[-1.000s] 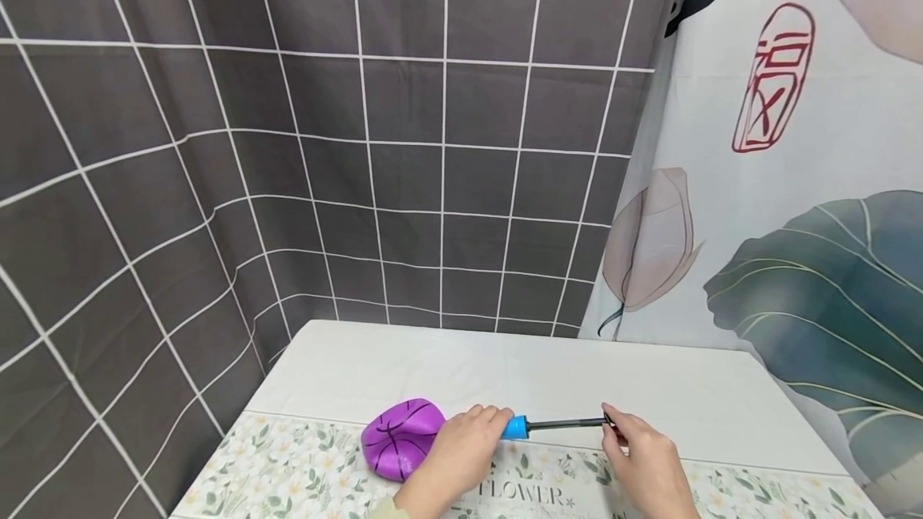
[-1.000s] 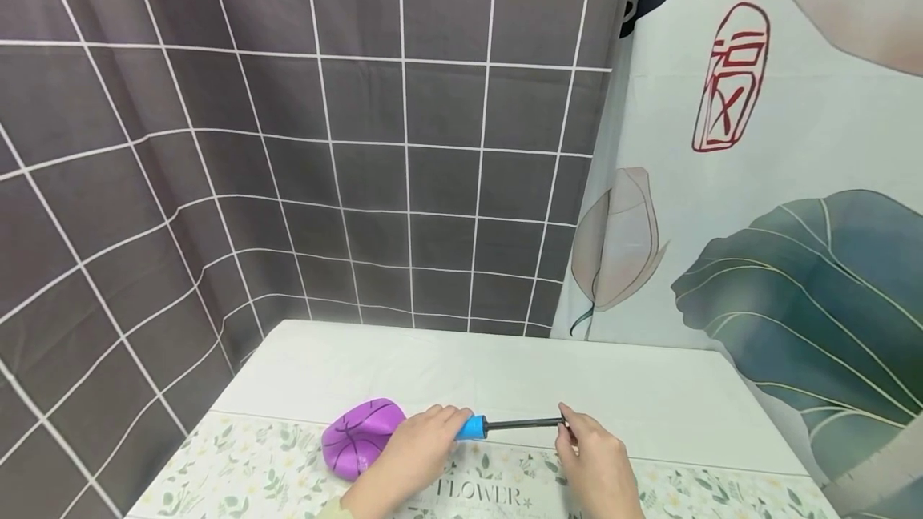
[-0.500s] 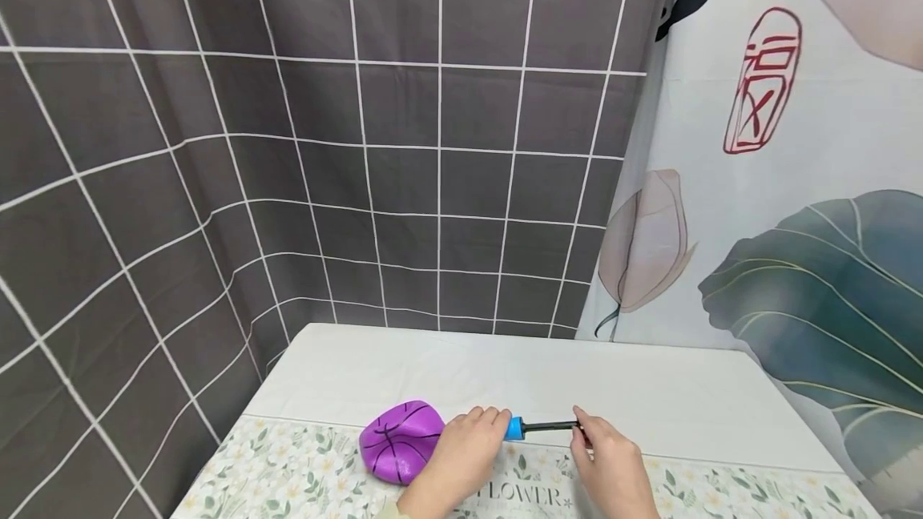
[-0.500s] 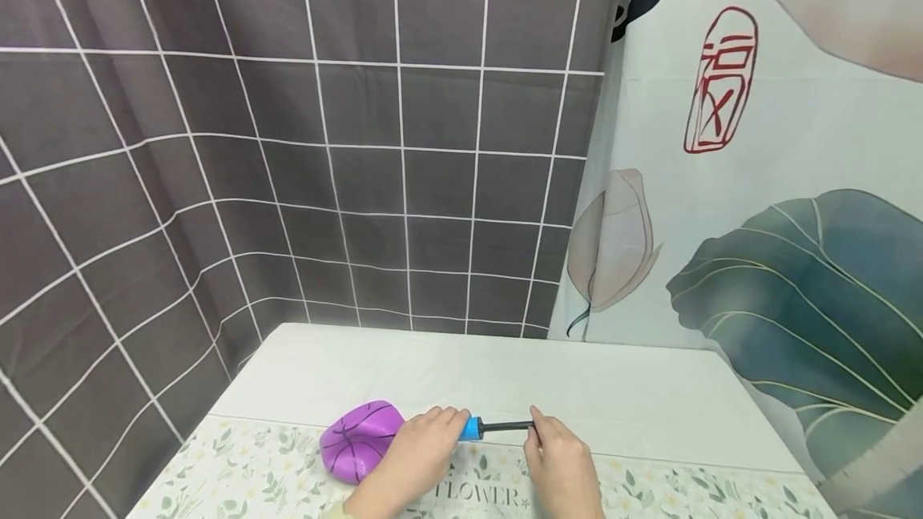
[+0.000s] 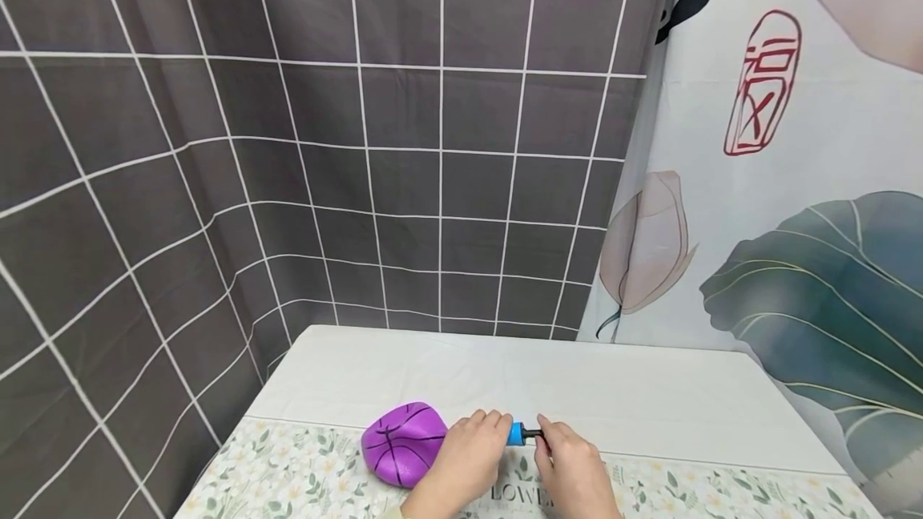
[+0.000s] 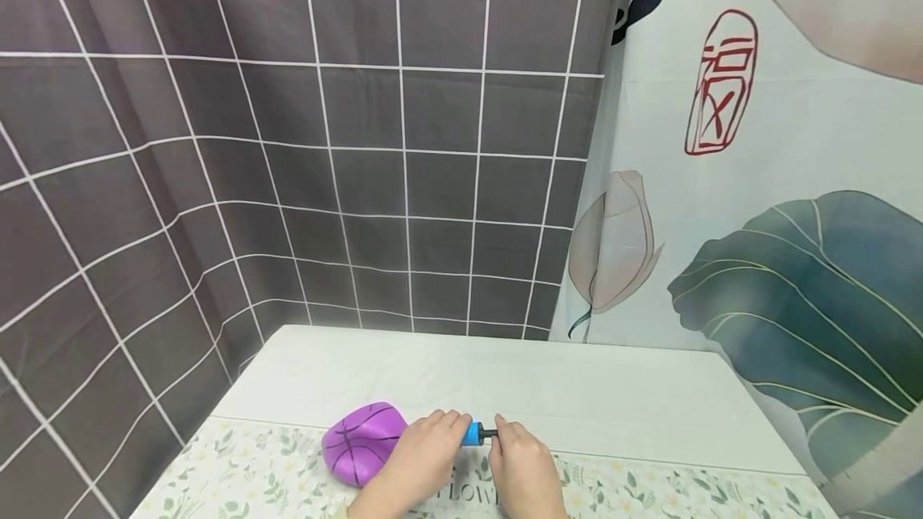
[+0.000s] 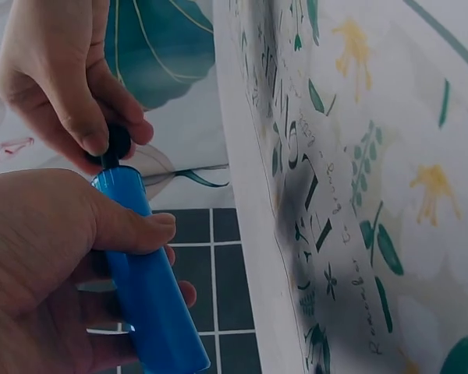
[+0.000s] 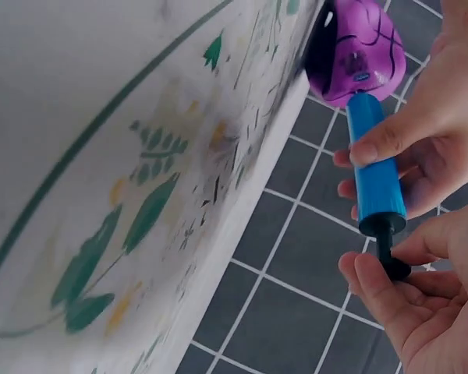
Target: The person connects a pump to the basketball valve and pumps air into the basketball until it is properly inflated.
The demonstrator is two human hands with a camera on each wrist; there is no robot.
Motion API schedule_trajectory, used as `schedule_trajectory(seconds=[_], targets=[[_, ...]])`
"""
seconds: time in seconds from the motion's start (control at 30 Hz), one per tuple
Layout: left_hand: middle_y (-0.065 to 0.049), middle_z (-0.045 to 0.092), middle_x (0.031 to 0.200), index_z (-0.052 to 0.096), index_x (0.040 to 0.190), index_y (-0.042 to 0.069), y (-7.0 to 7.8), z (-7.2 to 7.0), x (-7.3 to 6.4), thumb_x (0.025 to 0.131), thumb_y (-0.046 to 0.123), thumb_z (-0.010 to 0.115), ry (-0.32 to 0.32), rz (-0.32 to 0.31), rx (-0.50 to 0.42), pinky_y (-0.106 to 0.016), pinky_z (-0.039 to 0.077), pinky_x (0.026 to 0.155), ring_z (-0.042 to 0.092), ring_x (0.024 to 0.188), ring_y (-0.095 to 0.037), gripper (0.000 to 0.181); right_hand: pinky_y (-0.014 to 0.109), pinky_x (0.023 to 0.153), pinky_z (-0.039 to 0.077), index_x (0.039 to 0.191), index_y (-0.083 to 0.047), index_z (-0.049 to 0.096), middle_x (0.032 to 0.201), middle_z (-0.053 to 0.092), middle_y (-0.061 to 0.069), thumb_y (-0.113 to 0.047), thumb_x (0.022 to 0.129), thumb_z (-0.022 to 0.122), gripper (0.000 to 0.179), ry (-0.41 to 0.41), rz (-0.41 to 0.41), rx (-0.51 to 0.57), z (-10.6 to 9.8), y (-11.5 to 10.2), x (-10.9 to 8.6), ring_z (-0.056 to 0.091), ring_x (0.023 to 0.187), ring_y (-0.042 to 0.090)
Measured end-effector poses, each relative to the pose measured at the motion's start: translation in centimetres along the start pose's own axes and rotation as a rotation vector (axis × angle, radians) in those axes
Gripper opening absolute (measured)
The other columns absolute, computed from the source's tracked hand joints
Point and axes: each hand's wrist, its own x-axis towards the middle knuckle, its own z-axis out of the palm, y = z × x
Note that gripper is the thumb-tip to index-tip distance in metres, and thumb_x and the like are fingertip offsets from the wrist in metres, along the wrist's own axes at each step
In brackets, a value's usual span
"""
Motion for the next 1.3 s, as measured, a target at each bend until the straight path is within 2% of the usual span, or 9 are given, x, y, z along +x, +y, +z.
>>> schedule_trajectory(seconds=[0.23, 0.5, 0.6, 0.77, 0.87, 1.03, 1.3], targets=[[0.005, 0.070, 0.103, 0.066, 0.119, 0.016, -0.2, -0.4, 0.0, 0.067, 0.013, 0.089, -0.040, -0.025, -0.050, -0.023, 0.054, 0.072, 0.063, 0.087, -0.010, 0.057, 0.022, 0.058, 0.056, 0.111, 0.003, 0.074, 0.086, 0.074, 0.003, -0.002, 0.083, 0.078, 0.029, 0.002, -0.014, 0.003, -0.5, 1.0, -0.1, 0.068, 0.068, 0.010], [0.003, 0.069, 0.104, 0.065, 0.123, 0.015, -0.5, -0.6, 0.1, 0.069, 0.003, 0.085, -0.054, -0.070, -0.105, -0.025, 0.055, 0.074, 0.063, 0.089, -0.011, 0.059, 0.031, 0.060, 0.059, 0.109, 0.005, 0.073, 0.093, 0.075, 0.012, 0.003, 0.082, 0.075, 0.028, 0.114, -0.032, -0.017, -2.2, 3.2, 0.5, 0.073, 0.072, 0.019], [0.004, 0.069, 0.105, 0.064, 0.124, 0.015, -0.6, -0.5, 0.1, 0.070, 0.003, 0.084, -0.057, -0.073, -0.100, -0.025, 0.055, 0.074, 0.063, 0.090, -0.011, 0.059, 0.033, 0.061, 0.060, 0.112, 0.007, 0.072, 0.096, 0.075, 0.016, 0.003, 0.083, 0.073, 0.029, 0.111, 0.002, -0.019, -3.0, 4.1, 0.6, 0.074, 0.074, 0.023], [0.004, 0.068, 0.102, 0.064, 0.123, 0.015, -0.6, -0.7, 0.2, 0.070, 0.004, 0.084, -0.054, -0.066, -0.095, -0.025, 0.054, 0.072, 0.062, 0.088, -0.011, 0.057, 0.035, 0.063, 0.061, 0.118, 0.007, 0.070, 0.101, 0.074, 0.020, 0.001, 0.087, 0.070, 0.031, 0.058, 0.095, -0.030, -4.2, 5.4, 0.3, 0.074, 0.078, 0.027], [0.005, 0.068, 0.101, 0.065, 0.122, 0.015, -0.6, -0.8, 0.2, 0.070, 0.004, 0.083, -0.065, -0.058, -0.093, -0.024, 0.054, 0.072, 0.062, 0.087, -0.010, 0.056, 0.037, 0.063, 0.060, 0.117, 0.008, 0.070, 0.101, 0.074, 0.021, 0.001, 0.087, 0.071, 0.031, 0.050, 0.107, -0.033, -4.5, 5.9, 0.2, 0.074, 0.077, 0.028], [0.004, 0.068, 0.102, 0.065, 0.121, 0.015, -0.6, -0.7, 0.2, 0.072, 0.005, 0.082, -0.079, -0.058, -0.079, -0.024, 0.054, 0.072, 0.062, 0.088, -0.010, 0.052, 0.037, 0.063, 0.061, 0.117, 0.009, 0.069, 0.100, 0.074, 0.021, 0.001, 0.087, 0.070, 0.031, 0.066, 0.100, -0.042, -4.1, 5.7, 0.0, 0.074, 0.077, 0.029], [0.001, 0.069, 0.101, 0.066, 0.120, 0.012, -0.7, -0.4, -0.1, 0.075, 0.009, 0.081, -0.081, -0.058, -0.062, -0.026, 0.054, 0.071, 0.063, 0.088, -0.013, 0.047, 0.034, 0.065, 0.061, 0.115, 0.008, 0.070, 0.097, 0.074, 0.018, 0.003, 0.086, 0.071, 0.030, 0.087, 0.081, -0.030, -2.7, 4.2, 0.2, 0.074, 0.077, 0.026]])
